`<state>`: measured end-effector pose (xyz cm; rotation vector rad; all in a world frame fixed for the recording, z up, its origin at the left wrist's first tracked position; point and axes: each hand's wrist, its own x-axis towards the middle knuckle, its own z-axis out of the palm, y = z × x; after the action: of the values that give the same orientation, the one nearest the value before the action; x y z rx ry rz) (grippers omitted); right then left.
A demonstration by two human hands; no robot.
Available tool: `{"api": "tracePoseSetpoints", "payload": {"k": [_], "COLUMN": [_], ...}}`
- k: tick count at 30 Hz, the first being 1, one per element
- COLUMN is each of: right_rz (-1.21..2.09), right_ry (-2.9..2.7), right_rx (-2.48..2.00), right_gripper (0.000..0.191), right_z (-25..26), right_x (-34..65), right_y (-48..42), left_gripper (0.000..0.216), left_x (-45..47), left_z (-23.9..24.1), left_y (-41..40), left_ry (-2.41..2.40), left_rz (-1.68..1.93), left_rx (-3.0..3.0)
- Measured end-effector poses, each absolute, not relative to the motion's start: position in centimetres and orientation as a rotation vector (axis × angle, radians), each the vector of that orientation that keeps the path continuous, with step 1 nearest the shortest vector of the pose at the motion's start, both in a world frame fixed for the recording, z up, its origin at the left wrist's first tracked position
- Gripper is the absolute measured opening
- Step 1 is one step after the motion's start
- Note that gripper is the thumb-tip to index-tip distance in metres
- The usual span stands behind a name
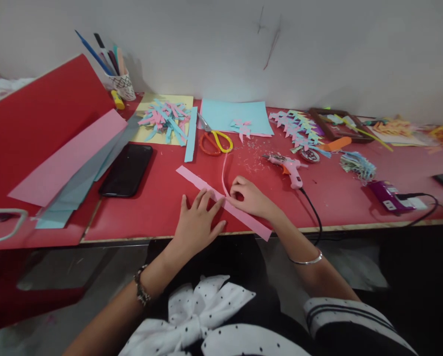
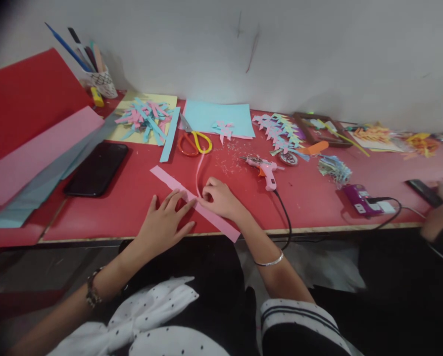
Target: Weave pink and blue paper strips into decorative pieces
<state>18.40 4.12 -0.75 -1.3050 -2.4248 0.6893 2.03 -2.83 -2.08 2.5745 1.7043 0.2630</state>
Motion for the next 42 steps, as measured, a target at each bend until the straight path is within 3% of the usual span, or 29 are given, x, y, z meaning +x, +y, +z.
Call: {"api": "tracePoseSetpoints", "payload": {"k": [19,28,42], "right_rz": [0.742,0.523,0.476], "right_ry": [-2.412,-2.469,-2.447], "right_rx": [-1.336,-1.452,-1.441], "right_gripper": [0.02,0.021,0.023], "right_z": [-0.3,-0.3,-1.3], "right_x": [19.0,18.6,18.7], "right_y": [3.7,2.8,3.0], "left_gripper": [0.047,0.048,0.048], "left_x": [2.1,2.2,2.3], "left_z": [-2.1,-2.1,-2.1], "left_y": [-3.2,-3.3,-3.5], "left_ry": [1.768,1.83,1.868], "left_rz": [0.26,0.267,0.252], "left_rx": [2.532,2.504,2.49]}}
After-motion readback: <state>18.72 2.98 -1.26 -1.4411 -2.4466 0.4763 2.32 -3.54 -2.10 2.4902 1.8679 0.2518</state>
